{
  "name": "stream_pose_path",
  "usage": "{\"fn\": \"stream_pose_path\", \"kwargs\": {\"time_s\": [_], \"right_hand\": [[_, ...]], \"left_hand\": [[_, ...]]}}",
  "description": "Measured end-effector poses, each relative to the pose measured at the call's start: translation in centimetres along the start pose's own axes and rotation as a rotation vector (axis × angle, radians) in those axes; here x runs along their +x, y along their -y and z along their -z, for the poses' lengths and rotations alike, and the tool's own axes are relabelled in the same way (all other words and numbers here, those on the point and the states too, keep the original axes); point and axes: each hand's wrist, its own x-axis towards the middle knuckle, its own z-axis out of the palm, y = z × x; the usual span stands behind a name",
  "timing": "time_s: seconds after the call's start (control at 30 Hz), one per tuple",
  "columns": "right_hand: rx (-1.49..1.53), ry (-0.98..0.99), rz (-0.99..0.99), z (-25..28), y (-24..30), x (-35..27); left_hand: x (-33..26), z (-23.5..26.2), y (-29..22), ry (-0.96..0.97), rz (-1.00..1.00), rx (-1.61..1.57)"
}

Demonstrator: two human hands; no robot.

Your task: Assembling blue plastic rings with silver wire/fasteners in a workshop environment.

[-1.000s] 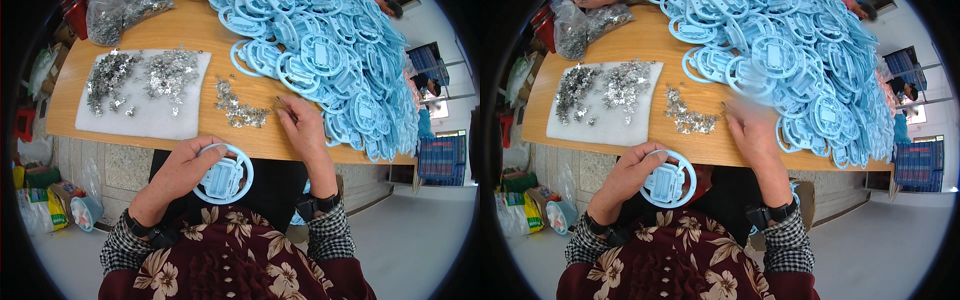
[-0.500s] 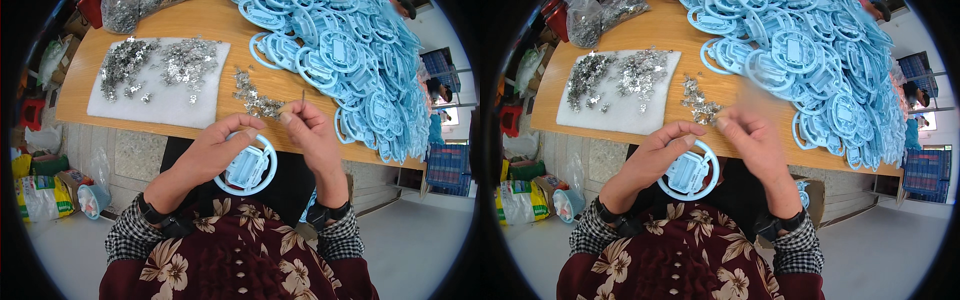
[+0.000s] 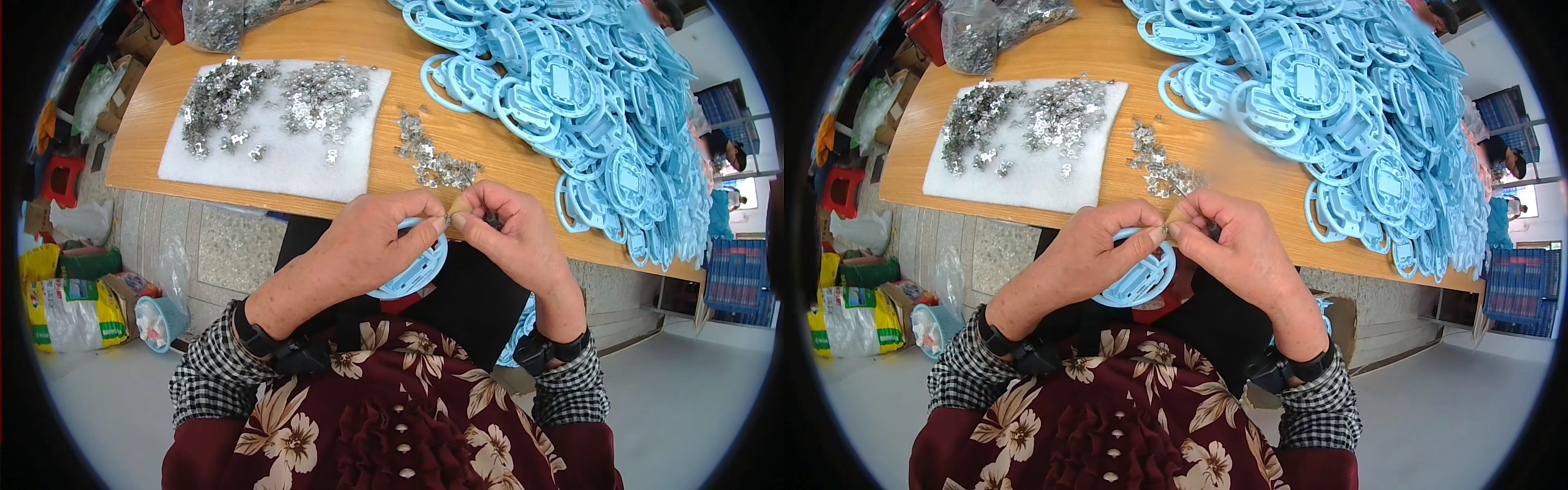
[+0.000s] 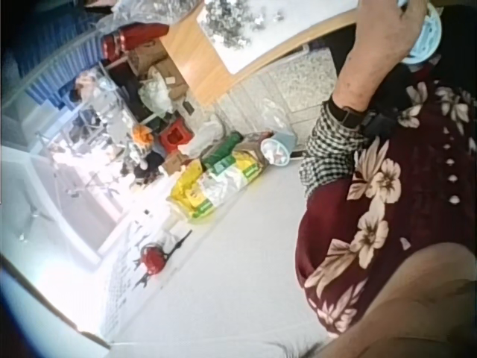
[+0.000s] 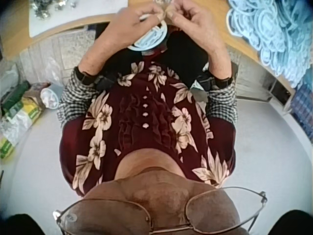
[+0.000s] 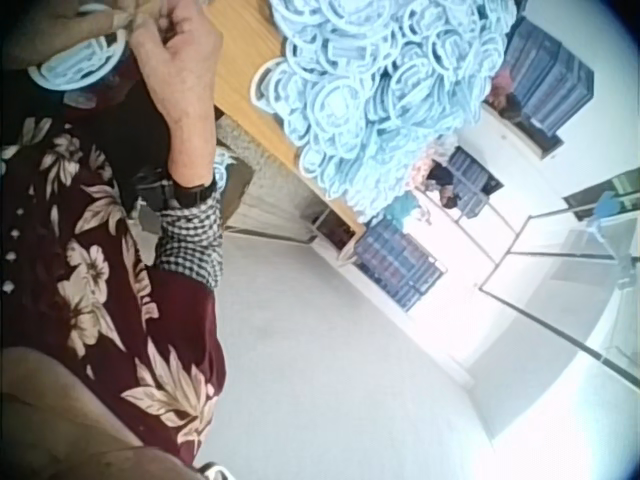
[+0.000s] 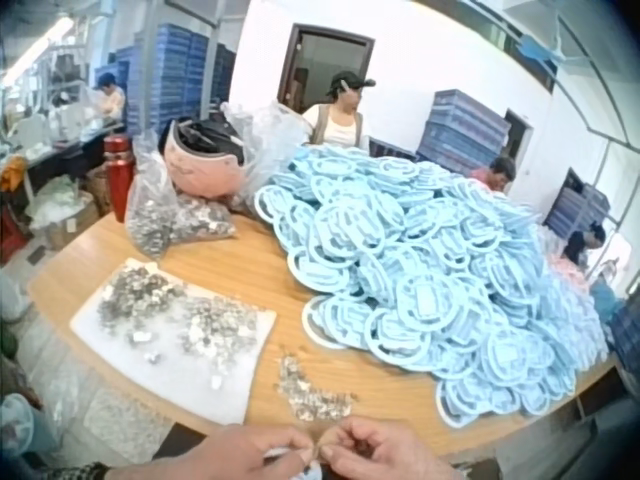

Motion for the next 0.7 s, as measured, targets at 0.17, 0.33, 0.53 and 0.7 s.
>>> {"fn": "stream_pose_path", "kwargs": {"time_s": [0.17,0.33,0.53,0.7], "right_hand": [[0.148,-0.063,-0.024,-0.2,-0.4,-1.0],[0.312,-0.039,-0.004,-0.6,-1.7,-2.8],[0.541,0.001,-0.111,-2.0,-2.7,-3.1],[0.508,-0.085,-0.066,-2.0,-3.1,-3.0]], "left_hand": [[0.1,-0.5,0.8,-0.016,0.001,-0.147],[0.5,-0.4,1.0,-0.106,0.144,-0.461],[0.6,-0.6,0.9,-0.163,0.185,-0.518],[-0.3,-0.2,1.3,-0.090,0.206,-0.432]]}}
